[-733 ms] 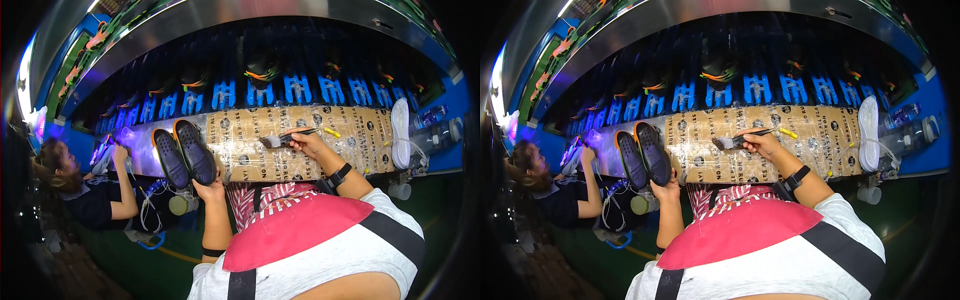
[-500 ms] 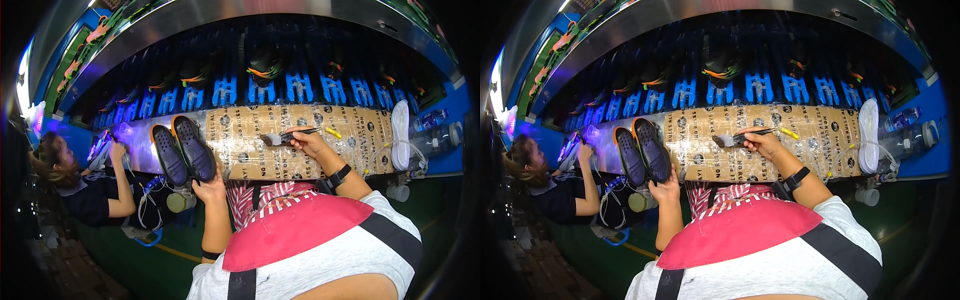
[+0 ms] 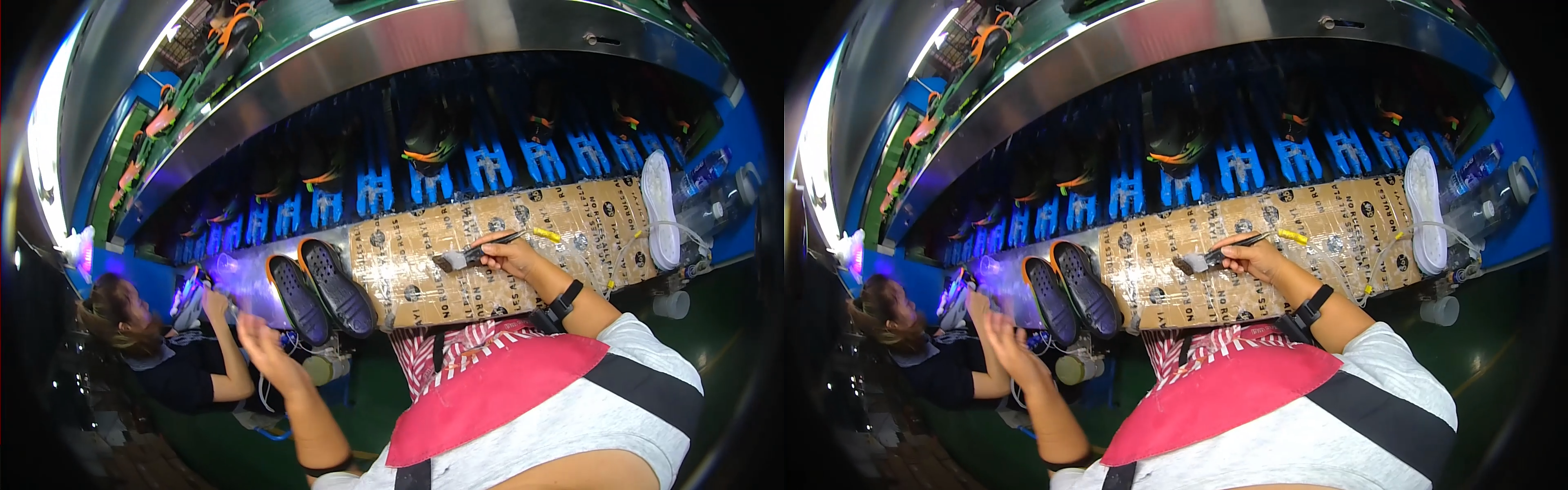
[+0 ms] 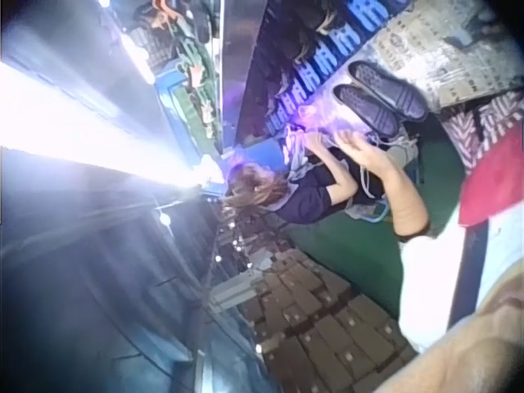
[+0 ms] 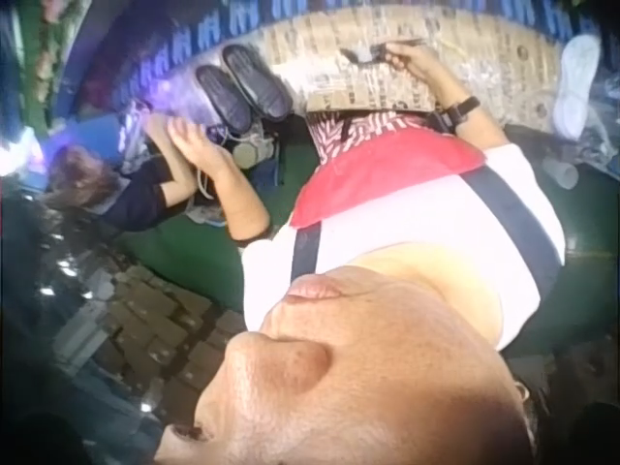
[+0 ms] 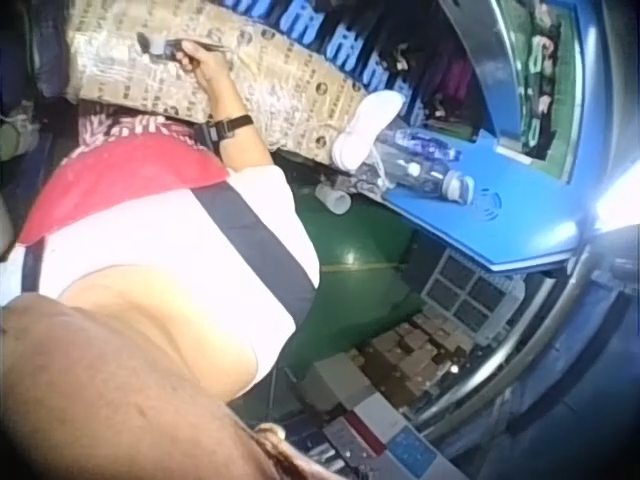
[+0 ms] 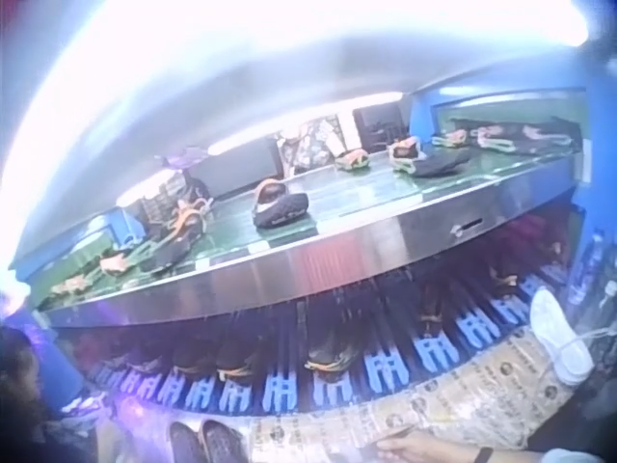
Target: Applying a coating or finish to the edges and bottom of shoe soles using a specialized handheld brush tool.
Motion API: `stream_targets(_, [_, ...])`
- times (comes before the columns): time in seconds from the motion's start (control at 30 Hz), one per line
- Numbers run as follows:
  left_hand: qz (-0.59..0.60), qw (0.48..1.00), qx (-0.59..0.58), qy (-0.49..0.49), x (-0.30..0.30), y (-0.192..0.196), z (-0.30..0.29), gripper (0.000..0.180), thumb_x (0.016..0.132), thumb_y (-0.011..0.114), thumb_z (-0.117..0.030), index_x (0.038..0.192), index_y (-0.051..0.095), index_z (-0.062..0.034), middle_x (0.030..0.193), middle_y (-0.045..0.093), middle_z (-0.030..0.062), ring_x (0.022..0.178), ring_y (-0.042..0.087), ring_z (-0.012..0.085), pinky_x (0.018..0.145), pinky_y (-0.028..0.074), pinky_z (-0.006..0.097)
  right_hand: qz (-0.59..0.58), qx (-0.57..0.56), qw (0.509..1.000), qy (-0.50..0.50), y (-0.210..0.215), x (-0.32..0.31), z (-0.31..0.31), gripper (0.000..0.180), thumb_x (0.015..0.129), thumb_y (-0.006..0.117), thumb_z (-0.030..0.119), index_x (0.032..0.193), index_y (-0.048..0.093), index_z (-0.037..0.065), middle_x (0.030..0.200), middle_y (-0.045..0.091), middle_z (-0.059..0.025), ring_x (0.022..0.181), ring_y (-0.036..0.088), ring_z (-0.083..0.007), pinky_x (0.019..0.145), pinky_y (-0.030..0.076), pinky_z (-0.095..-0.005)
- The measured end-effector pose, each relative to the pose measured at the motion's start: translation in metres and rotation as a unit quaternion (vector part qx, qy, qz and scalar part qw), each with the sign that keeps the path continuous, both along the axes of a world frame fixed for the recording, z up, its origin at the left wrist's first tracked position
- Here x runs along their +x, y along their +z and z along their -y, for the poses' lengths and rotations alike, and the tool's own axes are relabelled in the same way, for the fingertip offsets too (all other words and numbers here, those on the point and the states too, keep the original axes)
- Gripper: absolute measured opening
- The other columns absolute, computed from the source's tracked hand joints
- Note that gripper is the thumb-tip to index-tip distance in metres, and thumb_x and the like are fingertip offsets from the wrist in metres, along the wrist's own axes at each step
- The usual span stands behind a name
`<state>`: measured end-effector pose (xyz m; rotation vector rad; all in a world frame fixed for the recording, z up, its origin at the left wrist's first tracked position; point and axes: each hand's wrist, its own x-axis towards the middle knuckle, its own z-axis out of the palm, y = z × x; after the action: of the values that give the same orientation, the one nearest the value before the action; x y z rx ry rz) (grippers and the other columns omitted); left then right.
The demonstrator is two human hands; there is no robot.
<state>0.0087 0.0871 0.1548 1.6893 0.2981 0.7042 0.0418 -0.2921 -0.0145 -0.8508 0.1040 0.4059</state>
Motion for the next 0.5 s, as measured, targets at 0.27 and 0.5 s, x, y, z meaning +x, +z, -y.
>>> stream_targets(0.27, [0.057,0.944,0.324,0.021,0.201,0.112,-0.095,0.049,0.083,0.053,-0.023,0.125,0.042,-0.0017,0.122,0.045,0.0178,0.116,0.041,0.0258,0.097,0.029,0.032,-0.007,0.003,1.000,-0.007,0.000,-0.002,-0.002,0.028,0.081,0.060,0.009,0.104,0.057,-0.006,0.070,0.060,-0.0093,0.055,0.053,-0.0089,0.046,0.041,-0.0180])
stream_targets(0.5, [0.077,0.851,0.507,0.112,0.341,0.173,-0.114,0.060,0.082,0.054,-0.037,0.126,0.039,0.0008,0.124,0.043,0.0266,0.117,0.039,0.0379,0.098,0.030,0.040,-0.044,0.005,0.999,-0.012,-0.001,-0.005,-0.001,0.027,0.081,0.060,0.007,0.105,0.058,-0.005,0.072,0.061,-0.0092,0.056,0.055,-0.0084,0.048,0.042,-0.0173])
